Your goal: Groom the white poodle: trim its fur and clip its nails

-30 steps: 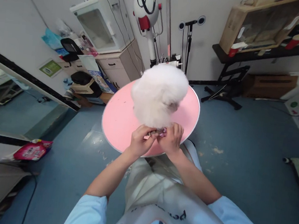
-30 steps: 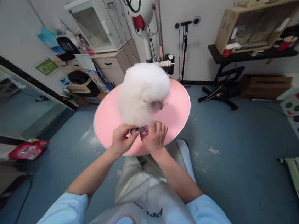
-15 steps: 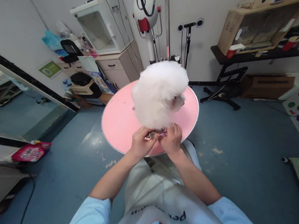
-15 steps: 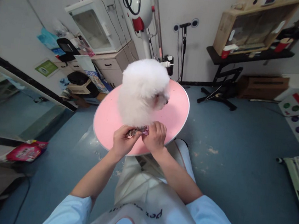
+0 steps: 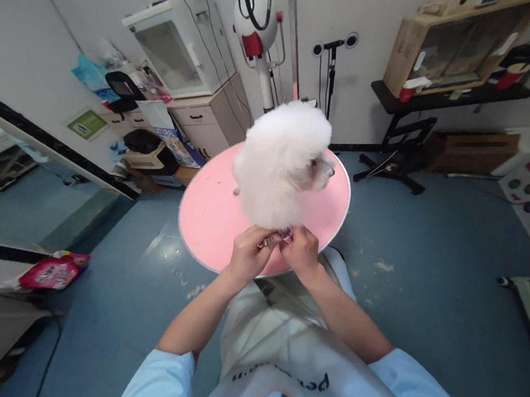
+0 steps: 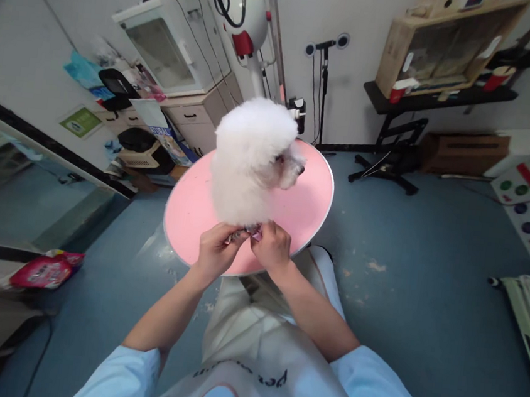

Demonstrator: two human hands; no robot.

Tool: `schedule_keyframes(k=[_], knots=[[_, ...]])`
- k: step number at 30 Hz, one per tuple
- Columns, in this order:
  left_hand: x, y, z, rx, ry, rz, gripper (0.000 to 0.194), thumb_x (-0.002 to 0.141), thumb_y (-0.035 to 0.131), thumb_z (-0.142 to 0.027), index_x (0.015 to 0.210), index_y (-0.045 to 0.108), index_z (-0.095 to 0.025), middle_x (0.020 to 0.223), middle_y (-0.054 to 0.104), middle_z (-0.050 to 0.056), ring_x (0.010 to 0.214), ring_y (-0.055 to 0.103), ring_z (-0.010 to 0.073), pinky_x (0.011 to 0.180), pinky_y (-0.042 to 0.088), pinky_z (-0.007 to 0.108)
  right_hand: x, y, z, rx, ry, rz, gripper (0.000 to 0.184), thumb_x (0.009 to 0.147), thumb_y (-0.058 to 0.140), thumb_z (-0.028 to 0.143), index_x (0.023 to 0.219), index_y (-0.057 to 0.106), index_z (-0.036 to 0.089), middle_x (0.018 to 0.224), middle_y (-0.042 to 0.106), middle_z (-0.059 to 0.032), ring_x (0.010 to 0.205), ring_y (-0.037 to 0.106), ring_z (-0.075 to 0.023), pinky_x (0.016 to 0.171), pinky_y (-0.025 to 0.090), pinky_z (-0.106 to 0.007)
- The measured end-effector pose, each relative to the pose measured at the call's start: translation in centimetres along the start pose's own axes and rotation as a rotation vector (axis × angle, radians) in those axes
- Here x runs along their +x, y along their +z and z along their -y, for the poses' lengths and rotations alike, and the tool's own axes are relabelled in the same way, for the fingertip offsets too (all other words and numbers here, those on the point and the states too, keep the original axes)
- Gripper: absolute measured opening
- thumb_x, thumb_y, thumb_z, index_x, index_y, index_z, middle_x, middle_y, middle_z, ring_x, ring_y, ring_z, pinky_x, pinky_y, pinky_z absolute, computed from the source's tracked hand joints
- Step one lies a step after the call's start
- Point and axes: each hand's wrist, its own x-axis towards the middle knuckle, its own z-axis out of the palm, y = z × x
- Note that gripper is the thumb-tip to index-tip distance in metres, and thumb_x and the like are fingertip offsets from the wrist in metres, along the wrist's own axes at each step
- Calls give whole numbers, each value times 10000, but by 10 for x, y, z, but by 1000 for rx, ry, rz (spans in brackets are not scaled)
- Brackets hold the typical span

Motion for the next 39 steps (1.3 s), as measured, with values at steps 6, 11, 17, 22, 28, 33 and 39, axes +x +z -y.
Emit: schedule_keyframes(k=[6,11,17,22,28,33,39], knots=[[3,-2,3,94,76,98,116,876,543,-189,905,650,-154,736,651,49,678,616,119,586,495,206,0,-17,-1,20,-74,-65,109,828,535,269,769,552,179,669,557,-42,674,515,-177,643,361,-285],[4,0,-1,212,114,186,175,870,476,-124,951,629,-146,822,646,71,730,620,136,627,504,217,4,-29,4,-119,-157,-101,80,801,553,253,767,563,181,692,563,-55,709,487,-197,669,343,-320],[1,4,-3,320,88,213,185,882,457,-151,970,619,-153,794,629,67,682,604,142,577,482,219,6,-30,0,-134,-100,-40,73,818,546,242,813,581,179,716,574,-60,725,484,-202,672,327,-323],[1,5,-2,348,98,200,196,876,463,-149,1003,612,-146,821,639,74,698,617,142,598,503,217,5,-31,-2,-122,-98,-27,79,820,553,246,805,578,173,715,577,-58,718,490,-197,664,329,-314],[1,6,-4,336,112,203,262,875,447,-135,1101,581,-123,977,658,100,848,646,158,694,543,228,5,-32,1,-118,-78,4,72,799,565,238,815,579,169,730,574,-61,734,487,-202,678,338,-314],[-1,7,-2,367,105,253,297,890,412,-142,1139,572,-122,1015,652,115,869,645,159,718,550,242,5,-32,0,-106,-51,57,89,787,577,245,826,582,166,743,595,-65,733,505,-204,674,342,-309],[-3,9,5,437,75,295,283,900,442,-185,1133,592,-129,991,654,110,823,637,155,678,534,232,2,-27,-10,-24,-10,141,49,780,550,154,792,589,181,686,626,-27,654,541,-161,599,315,-267]])
